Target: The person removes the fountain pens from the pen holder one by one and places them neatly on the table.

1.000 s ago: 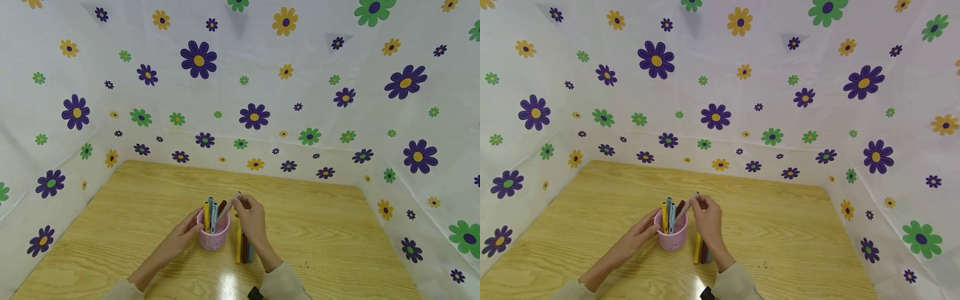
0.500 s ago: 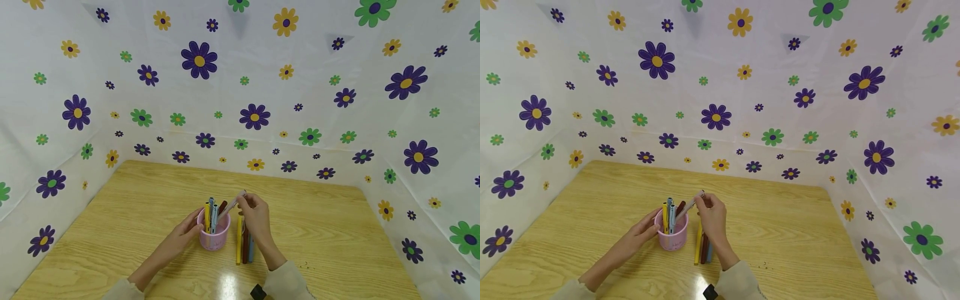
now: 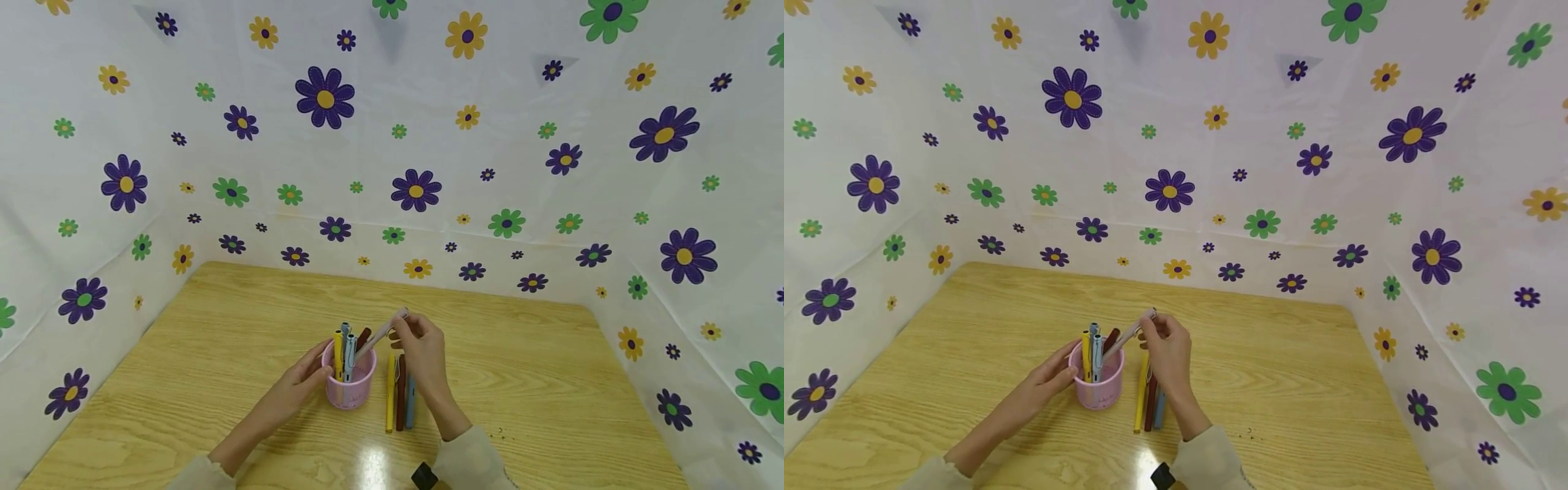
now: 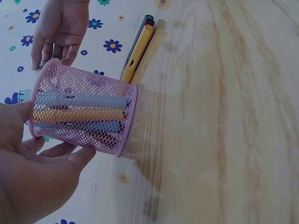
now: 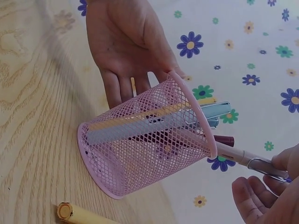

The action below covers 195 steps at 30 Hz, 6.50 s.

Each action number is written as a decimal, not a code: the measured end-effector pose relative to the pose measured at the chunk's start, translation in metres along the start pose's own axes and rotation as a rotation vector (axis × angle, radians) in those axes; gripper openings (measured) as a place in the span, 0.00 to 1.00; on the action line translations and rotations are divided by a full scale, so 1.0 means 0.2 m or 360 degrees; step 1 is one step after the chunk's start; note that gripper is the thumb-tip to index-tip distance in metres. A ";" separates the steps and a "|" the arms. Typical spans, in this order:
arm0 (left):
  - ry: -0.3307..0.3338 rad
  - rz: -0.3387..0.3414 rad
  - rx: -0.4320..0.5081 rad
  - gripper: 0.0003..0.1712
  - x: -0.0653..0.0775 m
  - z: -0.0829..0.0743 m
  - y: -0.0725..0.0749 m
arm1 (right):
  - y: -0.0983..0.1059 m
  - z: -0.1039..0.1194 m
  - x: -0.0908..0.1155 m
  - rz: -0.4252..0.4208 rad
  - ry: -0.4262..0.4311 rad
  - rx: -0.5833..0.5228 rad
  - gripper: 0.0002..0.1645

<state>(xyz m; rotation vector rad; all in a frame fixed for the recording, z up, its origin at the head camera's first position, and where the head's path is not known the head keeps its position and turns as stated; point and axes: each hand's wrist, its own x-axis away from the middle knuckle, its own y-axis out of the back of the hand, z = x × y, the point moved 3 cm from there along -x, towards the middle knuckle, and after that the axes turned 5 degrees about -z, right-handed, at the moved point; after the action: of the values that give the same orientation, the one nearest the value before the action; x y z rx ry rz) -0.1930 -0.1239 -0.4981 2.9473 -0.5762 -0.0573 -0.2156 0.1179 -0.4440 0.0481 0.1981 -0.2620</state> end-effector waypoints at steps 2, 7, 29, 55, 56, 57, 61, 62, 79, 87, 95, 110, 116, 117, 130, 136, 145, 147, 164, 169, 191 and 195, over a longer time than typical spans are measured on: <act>0.0008 -0.0010 0.0008 0.36 0.00 0.00 0.00 | 0.00 0.00 0.00 -0.0015 -0.0007 -0.0038 0.12; 0.0031 -0.0030 0.0016 0.36 0.00 0.00 0.00 | 0.01 0.01 -0.01 -0.0036 -0.0004 -0.0145 0.12; 0.0013 0.0000 -0.0001 0.36 0.00 0.00 0.00 | 0.09 0.05 -0.03 -0.0099 -0.0041 -0.0359 0.14; 0.0012 0.0012 0.0013 0.35 0.00 0.00 0.01 | 0.40 0.07 -0.11 -0.0177 -0.0038 -0.0359 0.16; 0.0008 0.0012 0.0011 0.35 0.00 0.00 0.01 | 0.42 0.07 -0.11 -0.0185 -0.0039 -0.0351 0.16; 0.0007 0.0013 0.0014 0.35 0.00 0.00 0.01 | 0.43 0.07 -0.11 -0.0191 -0.0042 -0.0341 0.17; 0.0010 0.0007 0.0016 0.35 0.00 0.00 0.01 | 0.49 0.07 -0.11 -0.0224 -0.0060 -0.0320 0.17; 0.0014 0.0003 0.0016 0.35 0.00 0.00 0.01 | 0.51 0.07 -0.12 -0.0230 -0.0067 -0.0317 0.17; 0.0008 -0.0008 -0.0002 0.36 -0.01 0.00 0.01 | 0.64 0.05 -0.11 -0.0308 -0.0167 -0.0146 0.17; 0.0001 0.0005 0.0008 0.35 0.00 0.00 0.00 | 0.66 0.04 -0.10 -0.0261 -0.0185 -0.0096 0.18; 0.0001 0.0006 -0.0005 0.36 0.00 0.00 0.01 | 0.66 0.04 -0.10 -0.0229 -0.0235 -0.0022 0.20; -0.0019 0.0023 0.0018 0.35 0.00 0.00 0.00 | 0.64 -0.04 -0.10 -0.0160 -0.0313 0.0075 0.18; -0.0019 0.0014 0.0018 0.36 0.00 -0.01 0.00 | 0.62 -0.09 -0.08 -0.0101 -0.0323 0.0108 0.16; -0.0019 0.0012 0.0018 0.36 0.00 0.00 0.00 | 0.62 -0.10 -0.08 -0.0089 -0.0331 0.0122 0.16; -0.0024 0.0023 0.0029 0.36 0.00 -0.01 0.00 | 0.55 -0.16 -0.05 0.0035 -0.0358 0.0216 0.21; -0.0028 0.0024 0.0022 0.36 0.00 -0.01 0.00 | 0.53 -0.19 -0.04 0.0049 -0.0388 0.0261 0.22; -0.0007 0.0012 0.0028 0.36 0.00 0.00 0.00 | 0.49 -0.21 -0.02 0.0083 -0.0383 0.0293 0.21; -0.0011 0.0013 0.0027 0.36 0.00 0.00 0.00 | 0.48 -0.21 -0.01 0.0093 -0.0384 0.0293 0.20; 0.0007 -0.0010 0.0005 0.36 0.00 -0.01 0.00 | 0.43 -0.26 0.01 0.0116 -0.0395 0.0355 0.16; -0.0003 0.0000 0.0016 0.36 0.00 -0.01 0.00 | 0.42 -0.27 0.02 0.0108 -0.0394 0.0439 0.15; -0.0028 -0.0009 0.0017 0.36 0.00 0.00 -0.01 | 0.35 -0.30 0.05 0.0137 -0.0263 0.0615 0.17; -0.0024 -0.0015 0.0013 0.36 0.01 0.00 -0.01 | 0.35 -0.30 0.05 0.0142 -0.0260 0.0656 0.18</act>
<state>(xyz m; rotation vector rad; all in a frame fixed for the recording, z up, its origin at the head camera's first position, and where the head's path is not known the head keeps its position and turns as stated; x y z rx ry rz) -0.1912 -0.1232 -0.4981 2.9602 -0.5662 -0.0782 -0.1992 0.1869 -0.5029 0.4418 -0.0232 -0.2135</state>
